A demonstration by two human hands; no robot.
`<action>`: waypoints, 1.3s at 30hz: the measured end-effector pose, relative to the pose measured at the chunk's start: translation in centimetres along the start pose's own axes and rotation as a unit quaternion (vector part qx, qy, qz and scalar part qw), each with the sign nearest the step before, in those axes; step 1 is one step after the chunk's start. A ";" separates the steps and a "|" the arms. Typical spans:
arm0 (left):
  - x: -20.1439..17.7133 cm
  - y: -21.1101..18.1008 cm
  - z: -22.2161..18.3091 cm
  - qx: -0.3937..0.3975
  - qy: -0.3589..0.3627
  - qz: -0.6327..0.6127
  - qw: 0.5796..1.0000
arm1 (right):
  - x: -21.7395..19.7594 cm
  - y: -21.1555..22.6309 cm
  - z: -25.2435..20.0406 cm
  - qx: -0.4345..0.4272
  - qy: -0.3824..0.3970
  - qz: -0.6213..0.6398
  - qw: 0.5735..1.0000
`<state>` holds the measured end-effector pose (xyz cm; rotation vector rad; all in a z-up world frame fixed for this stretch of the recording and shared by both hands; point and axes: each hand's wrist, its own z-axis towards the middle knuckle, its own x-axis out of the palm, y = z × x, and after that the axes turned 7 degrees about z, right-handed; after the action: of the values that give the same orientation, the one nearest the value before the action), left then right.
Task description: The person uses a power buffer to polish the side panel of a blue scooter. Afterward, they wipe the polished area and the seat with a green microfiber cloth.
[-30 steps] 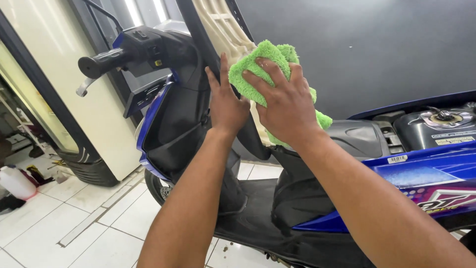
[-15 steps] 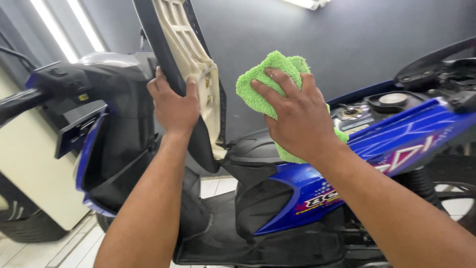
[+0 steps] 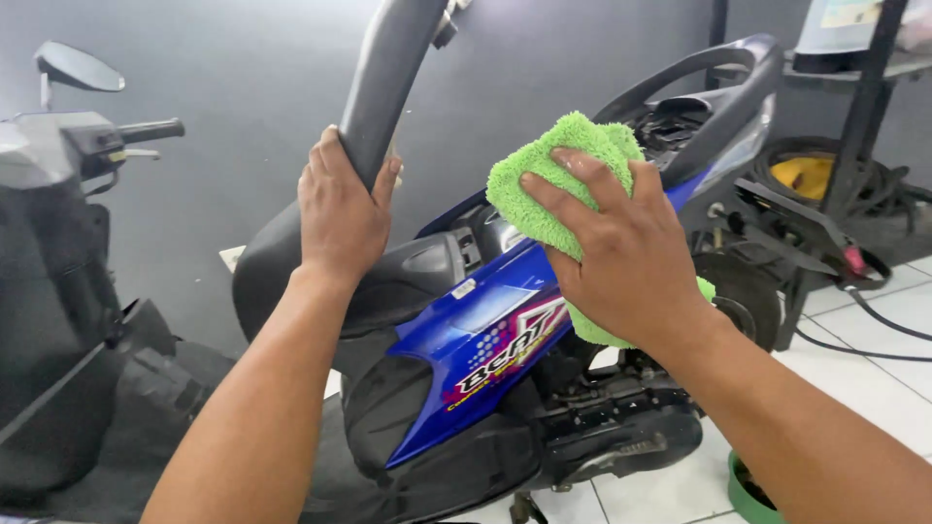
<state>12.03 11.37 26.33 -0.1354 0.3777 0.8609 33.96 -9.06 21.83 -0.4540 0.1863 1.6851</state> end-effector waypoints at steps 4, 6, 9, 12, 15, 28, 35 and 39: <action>1.3 -2.1 -2.1 0.055 0.058 0.044 0.996 | -0.1 -3.1 -3.2 0.045 0.022 -0.002 0.999; 1.8 -2.9 -3.0 0.087 0.073 0.057 0.992 | -0.2 -3.9 -4.3 0.075 0.028 0.003 0.997; 2.5 -4.2 -4.5 0.082 0.142 0.058 0.985 | -0.6 -4.6 -5.6 0.077 0.029 0.015 0.997; 2.9 -5.1 -5.2 0.094 0.155 0.063 0.981 | -0.7 -5.4 -6.6 0.085 0.027 0.005 0.996; 3.1 -5.6 -5.7 0.094 0.185 0.062 0.976 | -0.6 -6.1 -7.6 0.084 0.028 0.005 0.996; 2.1 -8.2 -6.9 0.017 0.350 0.021 0.936 | 2.2 -5.8 -10.4 0.117 0.016 0.027 0.993; 1.0 -7.6 -6.7 -0.048 0.403 -0.070 0.911 | 6.4 -6.7 -10.3 0.142 -0.080 0.050 0.985; -1.0 -7.3 -8.3 -0.075 0.395 -0.117 0.908 | 9.0 -2.7 -9.5 0.137 -0.099 0.061 0.984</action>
<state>14.75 3.76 18.79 -0.6724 1.0329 0.5631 37.46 -3.93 10.00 -0.0685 0.2997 1.7809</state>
